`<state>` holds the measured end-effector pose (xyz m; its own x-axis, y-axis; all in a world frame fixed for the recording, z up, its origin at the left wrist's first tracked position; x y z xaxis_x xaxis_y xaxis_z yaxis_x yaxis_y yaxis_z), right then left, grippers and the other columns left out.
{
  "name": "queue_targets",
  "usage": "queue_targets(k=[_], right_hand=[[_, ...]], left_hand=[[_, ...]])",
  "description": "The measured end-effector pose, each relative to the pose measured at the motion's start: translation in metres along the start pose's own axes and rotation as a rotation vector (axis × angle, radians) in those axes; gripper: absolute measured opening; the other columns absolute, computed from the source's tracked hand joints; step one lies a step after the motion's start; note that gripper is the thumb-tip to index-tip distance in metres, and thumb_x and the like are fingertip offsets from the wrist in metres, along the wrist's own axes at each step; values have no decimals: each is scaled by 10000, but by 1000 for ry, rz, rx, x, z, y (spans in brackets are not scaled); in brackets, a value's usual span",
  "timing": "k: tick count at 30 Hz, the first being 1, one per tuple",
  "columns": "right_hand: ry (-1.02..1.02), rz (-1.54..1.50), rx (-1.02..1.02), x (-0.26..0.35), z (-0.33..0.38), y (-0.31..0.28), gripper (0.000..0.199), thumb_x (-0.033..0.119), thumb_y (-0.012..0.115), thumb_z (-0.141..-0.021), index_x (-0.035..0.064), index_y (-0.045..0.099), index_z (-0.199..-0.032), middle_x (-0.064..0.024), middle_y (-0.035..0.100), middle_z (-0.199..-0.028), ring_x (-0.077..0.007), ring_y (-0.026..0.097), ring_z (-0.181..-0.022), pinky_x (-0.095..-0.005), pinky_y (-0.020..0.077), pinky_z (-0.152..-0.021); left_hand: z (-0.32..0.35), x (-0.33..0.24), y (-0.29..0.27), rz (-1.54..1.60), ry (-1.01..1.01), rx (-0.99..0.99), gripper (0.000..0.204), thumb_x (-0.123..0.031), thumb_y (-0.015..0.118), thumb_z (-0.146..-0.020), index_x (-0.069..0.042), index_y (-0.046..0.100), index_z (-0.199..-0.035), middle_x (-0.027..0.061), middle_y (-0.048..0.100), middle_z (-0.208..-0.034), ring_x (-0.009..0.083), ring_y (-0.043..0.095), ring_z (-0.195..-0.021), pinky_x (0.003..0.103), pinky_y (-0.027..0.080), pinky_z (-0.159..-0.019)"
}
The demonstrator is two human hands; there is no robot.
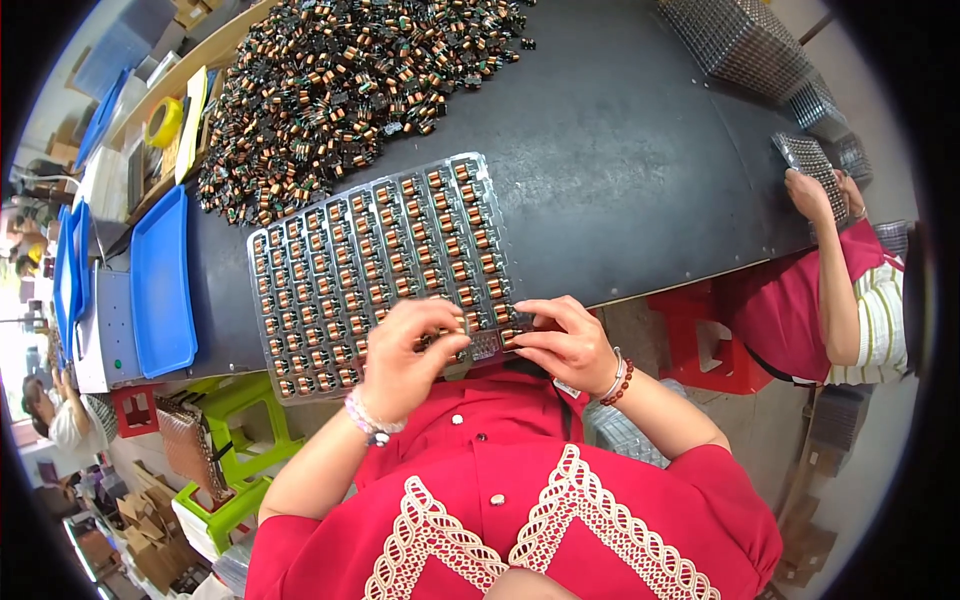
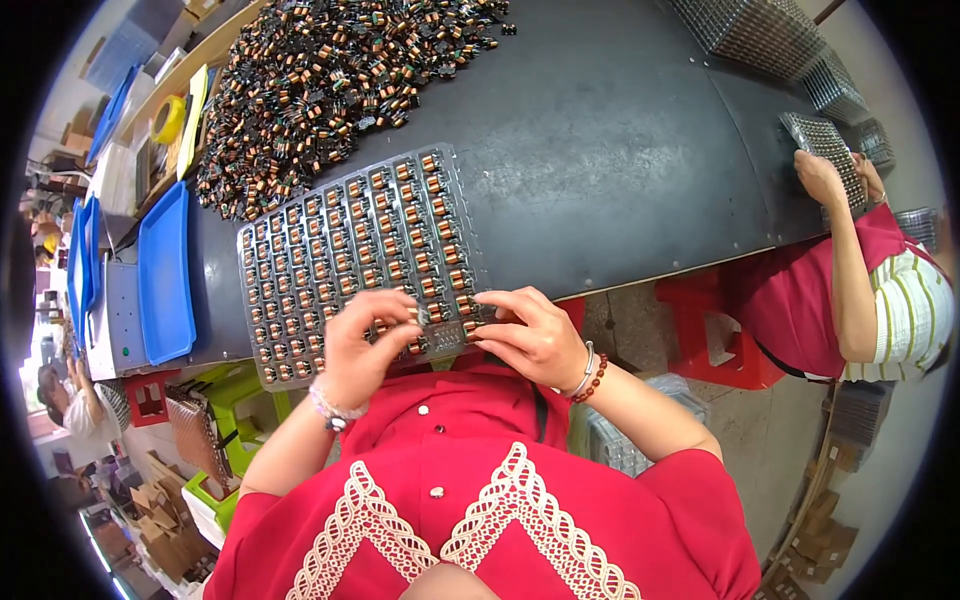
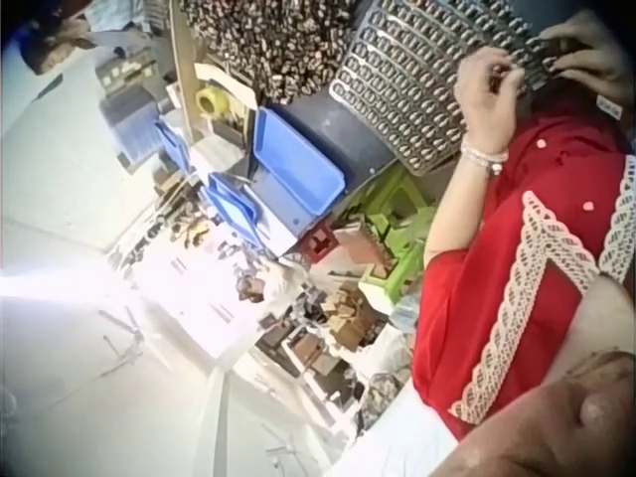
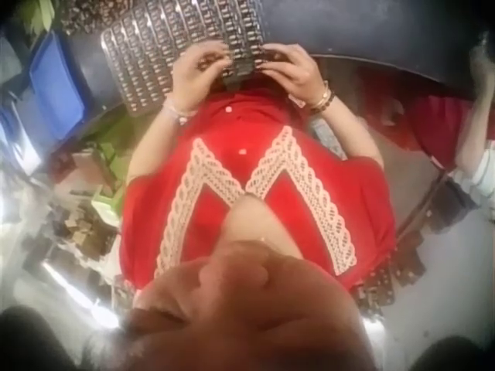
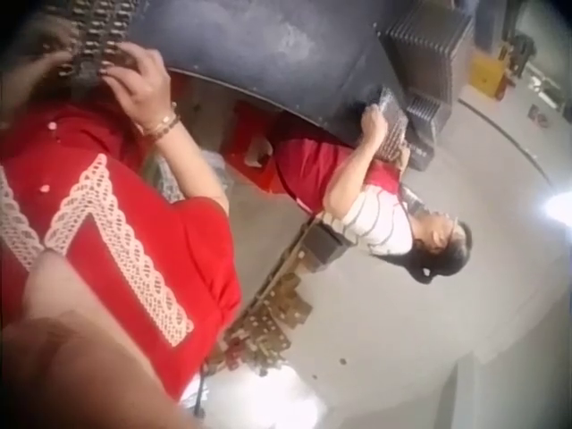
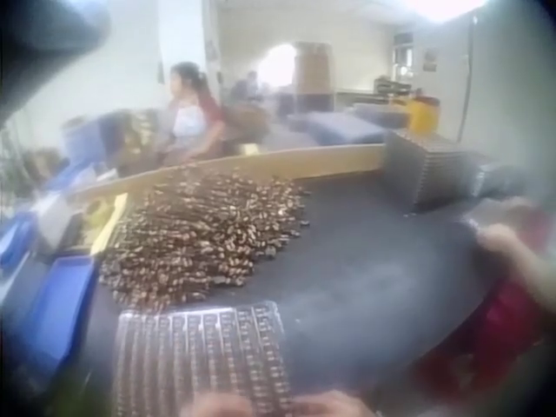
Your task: The person sorts small electronic components by hand, taking them from a pile and placing them into a plastic grid tray for assembly.
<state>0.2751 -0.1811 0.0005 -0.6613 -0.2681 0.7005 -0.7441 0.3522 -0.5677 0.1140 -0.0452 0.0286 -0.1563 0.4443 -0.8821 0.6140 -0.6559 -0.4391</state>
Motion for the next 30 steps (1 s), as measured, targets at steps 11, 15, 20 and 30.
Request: queue_targets(k=[11,15,20,30], right_hand=[[67,-44,-96,-3,9,4,145,-2,739,-731,20,691,-866,-154,604,-1200,-182,593,-765,-308,512,-692],[76,-46,-102,-4,11,5,134,0,736,-740,17,689,-864,-153,600,-1207,-180,594,-764,-305,515,-691],[73,-50,-106,-3,11,5,127,1,733,-748,14,688,-866,-153,596,-1211,-180,597,-763,-306,517,-692],[66,-52,-97,-4,8,6,140,-21,725,-749,2,683,-881,-158,595,-1200,-179,596,-767,-304,521,-689]], left_hand=[[24,0,33,-293,250,-86,209,-37,786,-685,-70,630,-821,51,678,-926,265,593,-909,378,465,-797],[25,-4,36,-323,275,-68,199,-24,778,-688,-67,627,-811,54,676,-928,266,603,-917,377,460,-800],[29,0,36,-278,273,-128,189,-23,773,-689,-67,628,-802,48,675,-931,267,605,-908,377,457,-800],[27,-20,31,-607,340,23,212,-122,769,-712,-72,681,-898,82,592,-1096,288,535,-1083,422,443,-899]])
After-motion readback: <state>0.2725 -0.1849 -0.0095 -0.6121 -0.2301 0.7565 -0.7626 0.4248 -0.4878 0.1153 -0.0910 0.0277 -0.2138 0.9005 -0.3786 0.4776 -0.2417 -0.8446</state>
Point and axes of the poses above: each hand's wrist, its own z-axis away from the middle knuckle, its own y-axis out of the palm, x = y × z, the point moved 5 cm from there along -z, towards the middle knuckle
